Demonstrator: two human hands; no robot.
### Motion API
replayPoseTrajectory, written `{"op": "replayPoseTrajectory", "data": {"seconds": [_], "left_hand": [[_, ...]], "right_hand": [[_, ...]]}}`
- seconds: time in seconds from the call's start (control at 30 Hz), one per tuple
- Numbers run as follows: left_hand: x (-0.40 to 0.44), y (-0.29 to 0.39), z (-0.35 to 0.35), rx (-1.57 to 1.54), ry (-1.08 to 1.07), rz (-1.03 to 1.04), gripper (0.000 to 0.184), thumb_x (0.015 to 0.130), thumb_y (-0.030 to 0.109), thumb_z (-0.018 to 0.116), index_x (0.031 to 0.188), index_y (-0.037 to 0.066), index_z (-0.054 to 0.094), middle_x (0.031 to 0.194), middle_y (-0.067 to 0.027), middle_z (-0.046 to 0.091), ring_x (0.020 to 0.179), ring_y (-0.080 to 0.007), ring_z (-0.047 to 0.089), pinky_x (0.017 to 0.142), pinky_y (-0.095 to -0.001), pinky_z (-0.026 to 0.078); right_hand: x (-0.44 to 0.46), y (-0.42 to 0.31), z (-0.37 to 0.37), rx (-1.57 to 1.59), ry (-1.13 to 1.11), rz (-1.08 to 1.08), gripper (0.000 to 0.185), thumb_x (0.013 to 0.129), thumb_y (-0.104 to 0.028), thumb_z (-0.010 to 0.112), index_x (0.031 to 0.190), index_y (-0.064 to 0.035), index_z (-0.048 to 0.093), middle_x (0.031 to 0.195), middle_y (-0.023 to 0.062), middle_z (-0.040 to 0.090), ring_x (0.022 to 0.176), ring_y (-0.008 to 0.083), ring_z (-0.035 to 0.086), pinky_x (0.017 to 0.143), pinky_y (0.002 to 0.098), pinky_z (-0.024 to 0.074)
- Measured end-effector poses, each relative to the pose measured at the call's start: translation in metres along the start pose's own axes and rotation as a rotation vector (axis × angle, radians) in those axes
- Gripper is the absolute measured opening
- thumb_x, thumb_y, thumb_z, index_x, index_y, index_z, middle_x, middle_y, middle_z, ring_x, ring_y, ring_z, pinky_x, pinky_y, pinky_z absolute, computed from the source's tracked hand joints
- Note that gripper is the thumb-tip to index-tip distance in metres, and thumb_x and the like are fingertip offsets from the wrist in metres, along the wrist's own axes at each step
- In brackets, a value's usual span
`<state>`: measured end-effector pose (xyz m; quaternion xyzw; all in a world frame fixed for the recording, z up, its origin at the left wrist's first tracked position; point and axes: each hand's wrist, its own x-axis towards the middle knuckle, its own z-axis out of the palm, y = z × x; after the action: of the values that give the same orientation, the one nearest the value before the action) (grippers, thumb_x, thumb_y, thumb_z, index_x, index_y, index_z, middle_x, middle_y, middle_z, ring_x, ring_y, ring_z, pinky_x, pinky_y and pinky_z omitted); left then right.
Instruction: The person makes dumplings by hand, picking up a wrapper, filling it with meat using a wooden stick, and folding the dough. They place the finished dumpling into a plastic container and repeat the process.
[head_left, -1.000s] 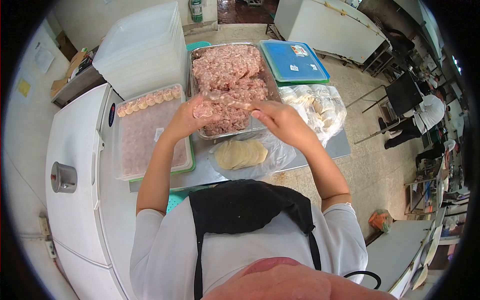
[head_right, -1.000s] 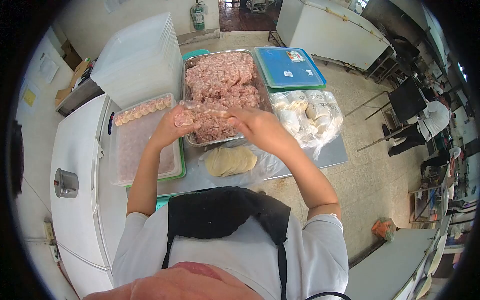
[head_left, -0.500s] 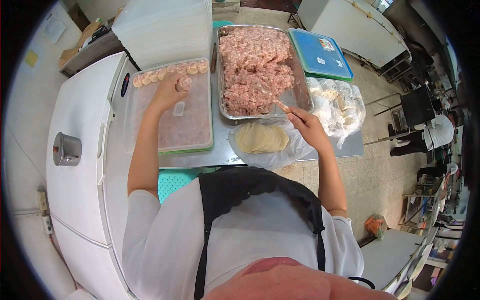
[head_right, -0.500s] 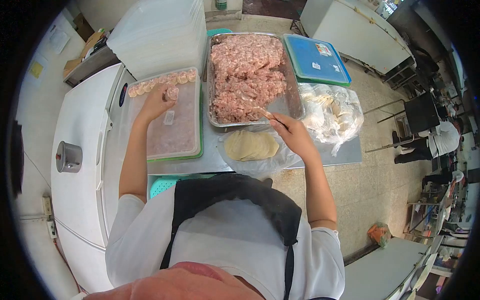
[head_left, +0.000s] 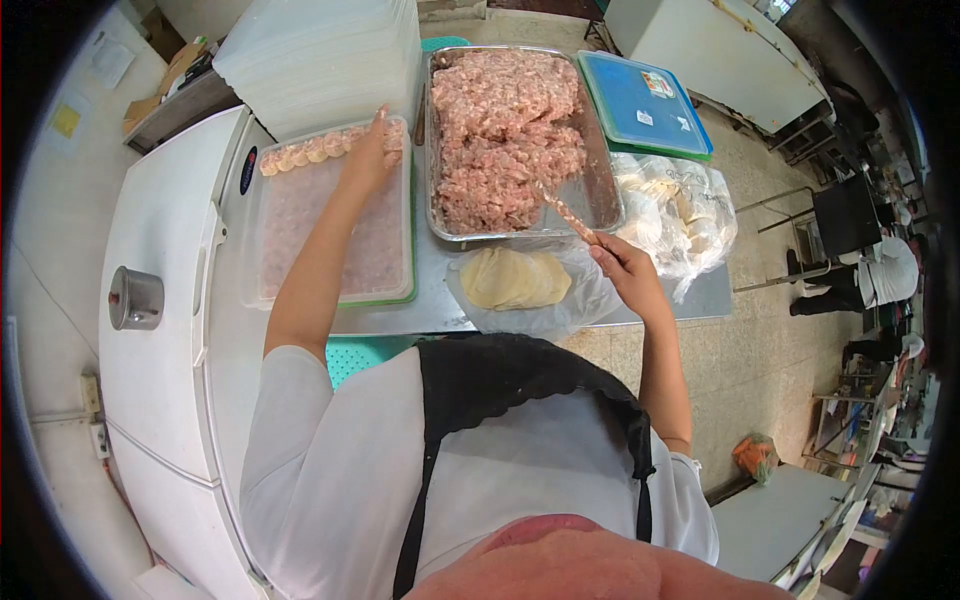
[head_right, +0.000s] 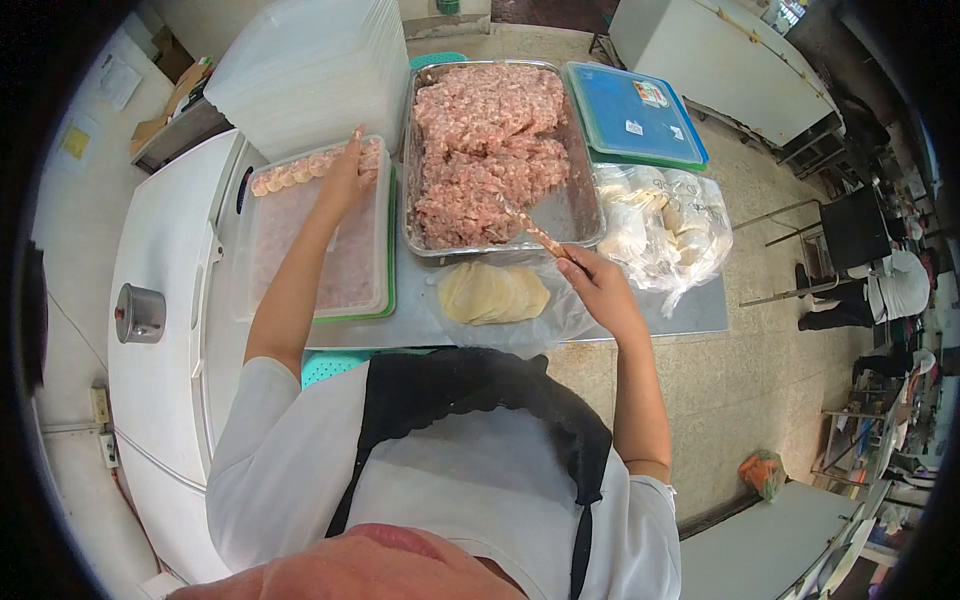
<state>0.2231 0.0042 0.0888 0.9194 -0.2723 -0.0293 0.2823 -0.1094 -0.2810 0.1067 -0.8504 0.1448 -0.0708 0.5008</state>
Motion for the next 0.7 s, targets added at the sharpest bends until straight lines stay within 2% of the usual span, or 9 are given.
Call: {"op": "replayPoseTrajectory", "data": {"seconds": [0.07,0.2,0.27,0.3,0.37,0.4,0.53,0.6,0.7], "left_hand": [[0.001,-0.003,0.003,0.051,0.043,0.067,0.089,0.080,0.011,0.072,0.151,0.010,0.017,0.124,-0.0219,0.058,0.104,-0.0368,0.061,0.091,-0.0415,0.048],[-0.017,-0.001,-0.009,-0.144,0.051,0.015,0.083,0.080,0.009,0.070,0.149,0.012,0.025,0.124,-0.0200,0.059,0.104,-0.0355,0.061,0.089,-0.0401,0.049],[-0.031,0.005,-0.010,-0.041,0.158,0.081,0.066,0.085,0.010,0.064,0.144,0.011,0.036,0.119,-0.0193,0.062,0.099,-0.0323,0.064,0.086,-0.0391,0.050],[-0.039,0.017,-0.009,-0.040,0.157,0.070,0.066,0.085,0.010,0.064,0.144,0.011,0.036,0.119,-0.0193,0.062,0.099,-0.0323,0.064,0.086,-0.0391,0.050],[-0.059,0.054,0.002,-0.218,0.231,0.034,0.043,0.090,0.013,0.058,0.133,0.009,0.051,0.110,-0.0176,0.066,0.090,-0.0297,0.065,0.082,-0.0379,0.051],[-0.070,0.070,0.013,-0.216,0.232,0.021,0.043,0.090,0.013,0.058,0.133,0.009,0.051,0.110,-0.0176,0.066,0.090,-0.0297,0.065,0.082,-0.0379,0.051],[-0.112,0.134,0.067,-0.491,0.056,-0.021,0.023,0.091,0.022,0.060,0.107,0.008,0.067,0.097,-0.0107,0.068,0.083,-0.0279,0.064,0.076,-0.0347,0.051],[-0.130,0.148,0.097,-0.321,0.068,0.118,0.021,0.090,0.022,0.063,0.100,0.005,0.068,0.089,-0.0100,0.066,0.078,-0.0223,0.063,0.071,-0.0315,0.049],[-0.150,0.162,0.117,-0.163,0.043,0.131,0.018,0.085,0.021,0.067,0.092,0.004,0.067,0.086,-0.0107,0.064,0.078,-0.0264,0.062,0.071,-0.0354,0.049]], "right_hand": [[0.006,0.007,-0.005,-0.084,0.024,-0.116,0.034,0.096,-0.027,0.058,0.115,0.0001,0.062,0.090,0.0157,0.067,0.082,0.0198,0.062,0.077,0.0314,0.0480],[0.027,0.008,-0.026,-0.118,-0.105,-0.048,0.036,0.098,-0.032,0.052,0.110,-0.0003,0.064,0.088,0.0189,0.066,0.080,0.0276,0.064,0.075,0.0344,0.0486],[0.041,0.012,-0.034,-0.231,-0.141,-0.100,0.039,0.098,-0.036,0.050,0.098,-0.0006,0.066,0.084,0.0181,0.066,0.079,0.0348,0.064,0.072,0.0399,0.0489],[0.050,0.015,-0.037,-0.230,-0.152,-0.100,0.039,0.098,-0.036,0.050,0.098,-0.0006,0.066,0.084,0.0181,0.066,0.079,0.0348,0.064,0.072,0.0399,0.0489],[0.072,0.018,-0.042,-0.631,-0.239,-0.267,0.035,0.096,-0.036,0.052,0.095,-0.0038,0.067,0.086,0.0161,0.066,0.080,0.0328,0.063,0.070,0.0412,0.0483],[0.082,0.017,-0.043,-0.628,-0.252,-0.270,0.035,0.096,-0.036,0.052,0.095,-0.0038,0.067,0.086,0.0161,0.066,0.080,0.0328,0.063,0.070,0.0412,0.0483],[0.129,0.015,-0.028,-0.779,-0.289,-0.521,0.035,0.094,-0.037,0.051,0.085,-0.0074,0.068,0.081,0.0143,0.065,0.080,0.0341,0.064,0.069,0.0455,0.0500],[0.154,0.023,-0.011,-0.751,-0.279,-0.624,0.037,0.094,-0.038,0.050,0.082,-0.0087,0.068,0.080,0.0145,0.065,0.079,0.0338,0.065,0.068,0.0465,0.0514],[0.170,0.047,0.019,-0.733,-0.293,-0.732,0.038,0.094,-0.038,0.050,0.082,-0.0081,0.069,0.081,0.0151,0.066,0.077,0.0352,0.065,0.069,0.0475,0.0518]]}}
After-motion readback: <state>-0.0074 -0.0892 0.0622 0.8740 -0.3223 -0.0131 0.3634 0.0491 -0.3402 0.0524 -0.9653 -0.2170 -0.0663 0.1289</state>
